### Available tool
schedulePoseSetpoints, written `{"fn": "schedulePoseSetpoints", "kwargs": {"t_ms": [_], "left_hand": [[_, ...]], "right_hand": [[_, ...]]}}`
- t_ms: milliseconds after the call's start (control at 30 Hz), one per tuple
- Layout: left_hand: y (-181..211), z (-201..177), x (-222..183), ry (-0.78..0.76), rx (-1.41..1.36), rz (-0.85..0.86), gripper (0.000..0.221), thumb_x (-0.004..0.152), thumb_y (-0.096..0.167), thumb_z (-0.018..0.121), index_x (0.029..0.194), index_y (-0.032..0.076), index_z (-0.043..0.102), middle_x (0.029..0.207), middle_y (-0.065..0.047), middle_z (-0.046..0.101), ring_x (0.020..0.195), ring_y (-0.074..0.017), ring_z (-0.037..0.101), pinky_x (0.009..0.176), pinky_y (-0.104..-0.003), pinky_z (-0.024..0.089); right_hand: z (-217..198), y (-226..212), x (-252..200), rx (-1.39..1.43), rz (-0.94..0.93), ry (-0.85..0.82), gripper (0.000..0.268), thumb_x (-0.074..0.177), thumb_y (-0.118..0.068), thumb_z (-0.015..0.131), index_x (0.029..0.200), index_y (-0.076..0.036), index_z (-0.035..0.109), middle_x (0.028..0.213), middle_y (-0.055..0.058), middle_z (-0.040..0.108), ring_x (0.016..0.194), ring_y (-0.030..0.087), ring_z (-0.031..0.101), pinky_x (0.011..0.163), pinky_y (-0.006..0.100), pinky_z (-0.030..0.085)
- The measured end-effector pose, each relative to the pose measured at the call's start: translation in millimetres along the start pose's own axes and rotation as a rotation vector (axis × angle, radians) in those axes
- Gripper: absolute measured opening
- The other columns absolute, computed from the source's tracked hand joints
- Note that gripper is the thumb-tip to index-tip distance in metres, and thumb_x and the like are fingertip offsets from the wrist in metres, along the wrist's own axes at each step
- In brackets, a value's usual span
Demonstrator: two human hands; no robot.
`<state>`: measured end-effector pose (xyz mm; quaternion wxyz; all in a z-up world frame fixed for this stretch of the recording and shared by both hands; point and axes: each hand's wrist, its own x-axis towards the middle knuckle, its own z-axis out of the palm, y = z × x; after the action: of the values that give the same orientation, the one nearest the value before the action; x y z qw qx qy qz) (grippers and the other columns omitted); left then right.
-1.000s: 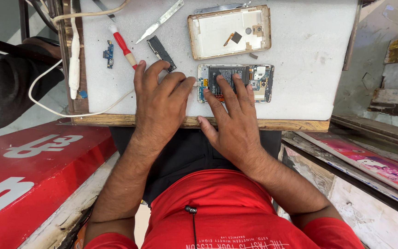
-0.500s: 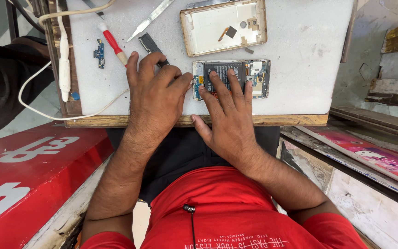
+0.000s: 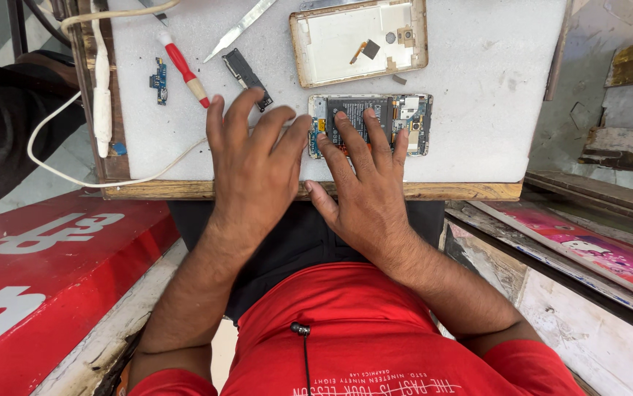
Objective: The person disassembles a smartphone, removes the screen and battery, and manipulates internal components on a workbench. They repeatedly connect and disconnect a charging cable and handle small parts and tools while the device remains open.
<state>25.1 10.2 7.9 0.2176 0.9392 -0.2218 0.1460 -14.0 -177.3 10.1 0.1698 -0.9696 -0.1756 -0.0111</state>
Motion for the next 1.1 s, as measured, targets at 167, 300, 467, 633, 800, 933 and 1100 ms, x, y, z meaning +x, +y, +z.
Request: {"fn": "schedulePoseSetpoints", "kwargs": {"t_ms": [167, 300, 467, 633, 800, 933, 1100], "left_hand": [[15, -2, -13, -0.087, -0.137, -0.009, 0.035, 0.098, 0.009, 0.075, 0.132, 0.003, 0.071, 0.114, -0.010, 0.065, 0.096, -0.0242, 0.061, 0.079, -0.039, 0.055], [22, 3, -17, -0.027, -0.111, 0.020, 0.045, 0.094, 0.009, 0.072, 0.139, 0.004, 0.064, 0.121, -0.009, 0.066, 0.094, -0.0222, 0.063, 0.075, -0.035, 0.055], [25, 4, -15, -0.034, -0.076, 0.035, 0.048, 0.097, 0.011, 0.071, 0.143, 0.004, 0.061, 0.123, -0.010, 0.064, 0.094, -0.0219, 0.061, 0.076, -0.035, 0.054], [32, 3, -14, -0.071, -0.010, 0.026, 0.054, 0.094, 0.014, 0.071, 0.146, 0.005, 0.060, 0.127, -0.009, 0.059, 0.094, -0.0244, 0.058, 0.073, -0.038, 0.049], [36, 2, -14, -0.095, 0.051, 0.035, 0.056, 0.089, 0.012, 0.071, 0.144, 0.009, 0.062, 0.129, -0.011, 0.058, 0.093, -0.0255, 0.055, 0.073, -0.040, 0.047], [39, 6, -15, -0.115, 0.077, 0.011, 0.051, 0.089, 0.011, 0.069, 0.139, 0.009, 0.064, 0.128, -0.013, 0.058, 0.095, -0.0259, 0.056, 0.073, -0.040, 0.048], [42, 12, -15, -0.124, 0.133, 0.075, 0.040, 0.100, 0.010, 0.064, 0.139, 0.002, 0.065, 0.135, -0.011, 0.060, 0.107, -0.0240, 0.058, 0.078, -0.036, 0.049]], "right_hand": [[5, 2, 1, 0.021, 0.020, -0.005, 0.055, 0.097, -0.041, 0.072, 0.141, -0.011, 0.057, 0.157, 0.019, 0.040, 0.151, 0.044, 0.027, 0.119, 0.078, 0.012], [4, 4, -2, 0.086, 0.032, -0.005, 0.061, 0.095, -0.036, 0.072, 0.144, -0.007, 0.051, 0.159, 0.019, 0.041, 0.154, 0.043, 0.026, 0.121, 0.077, 0.009], [-8, 5, 1, 0.175, 0.033, -0.026, 0.066, 0.093, -0.029, 0.074, 0.147, -0.008, 0.044, 0.160, 0.019, 0.042, 0.155, 0.045, 0.025, 0.123, 0.075, 0.008], [-28, 7, 3, 0.308, 0.026, -0.078, 0.066, 0.091, -0.019, 0.075, 0.146, -0.006, 0.042, 0.161, 0.021, 0.041, 0.155, 0.047, 0.026, 0.123, 0.072, 0.009], [-57, 29, -4, 0.515, 0.042, -0.047, 0.051, 0.098, -0.008, 0.067, 0.145, -0.002, 0.050, 0.153, 0.022, 0.054, 0.148, 0.042, 0.048, 0.127, 0.060, 0.025], [-72, 59, -6, 0.863, 0.184, 0.106, 0.036, 0.111, -0.005, 0.054, 0.145, 0.004, 0.053, 0.148, 0.019, 0.061, 0.145, 0.033, 0.055, 0.128, 0.047, 0.040], [-74, 83, 6, 1.013, 0.236, 0.207, 0.022, 0.118, -0.014, 0.050, 0.128, 0.002, 0.060, 0.120, 0.012, 0.071, 0.104, 0.018, 0.069, 0.090, 0.031, 0.056]]}}
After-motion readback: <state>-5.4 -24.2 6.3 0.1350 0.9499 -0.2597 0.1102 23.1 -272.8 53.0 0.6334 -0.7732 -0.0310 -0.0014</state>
